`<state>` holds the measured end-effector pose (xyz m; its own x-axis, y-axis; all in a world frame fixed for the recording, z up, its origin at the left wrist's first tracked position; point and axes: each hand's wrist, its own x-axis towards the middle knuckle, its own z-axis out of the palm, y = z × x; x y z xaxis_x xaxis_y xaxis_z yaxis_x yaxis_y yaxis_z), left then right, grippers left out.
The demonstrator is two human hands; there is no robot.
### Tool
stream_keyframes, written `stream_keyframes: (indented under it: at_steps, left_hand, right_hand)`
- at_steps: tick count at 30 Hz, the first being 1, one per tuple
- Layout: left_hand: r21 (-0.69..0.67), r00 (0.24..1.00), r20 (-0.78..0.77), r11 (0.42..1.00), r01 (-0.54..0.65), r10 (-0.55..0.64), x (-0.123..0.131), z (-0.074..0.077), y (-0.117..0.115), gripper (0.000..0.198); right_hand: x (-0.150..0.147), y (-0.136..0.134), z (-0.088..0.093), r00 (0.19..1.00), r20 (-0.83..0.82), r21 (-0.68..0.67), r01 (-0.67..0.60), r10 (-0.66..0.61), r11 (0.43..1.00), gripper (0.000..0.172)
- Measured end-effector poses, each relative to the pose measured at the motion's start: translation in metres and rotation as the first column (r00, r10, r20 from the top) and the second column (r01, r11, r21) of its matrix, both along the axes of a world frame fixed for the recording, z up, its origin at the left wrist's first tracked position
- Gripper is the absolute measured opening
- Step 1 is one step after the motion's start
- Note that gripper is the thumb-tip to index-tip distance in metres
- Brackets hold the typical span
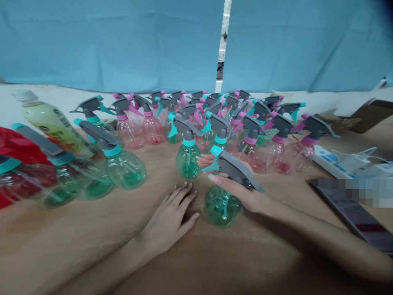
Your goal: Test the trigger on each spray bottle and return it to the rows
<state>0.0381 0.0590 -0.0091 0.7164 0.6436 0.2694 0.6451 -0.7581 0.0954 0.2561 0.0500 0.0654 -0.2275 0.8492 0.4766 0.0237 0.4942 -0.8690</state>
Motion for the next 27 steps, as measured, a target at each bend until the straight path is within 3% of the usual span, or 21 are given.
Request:
stream_keyframes:
  at_steps: [8, 22, 27]
  left_hand:
    - [0.013, 1.0, 0.002, 1.0, 0.0, 0.0, 0.0006, 0.0, -0.0013, 0.048]
    - [0.016, 1.0, 0.006, 1.0, 0.008, -0.008, 0.0001, -0.0011, -0.001, 0.048]
    - [-0.011, 1.0, 0.014, 1.0, -0.005, 0.005, 0.0, -0.0015, -0.0004, 0.048]
  right_hand:
    - [0.0016, 0.0018, -0.0016, 1.0, 0.004, 0.012, -0.03, 0.03, 0.999, 0.027]
    - [0.003, 0.0004, -0.0024, 0.997, -0.011, -0.082, -0.072, 0.072, 0.994, 0.027]
    - [0.0056, 0.0023, -0.0046, 0.994, 0.061, -0.079, -0.09, 0.095, 0.993, 0.024]
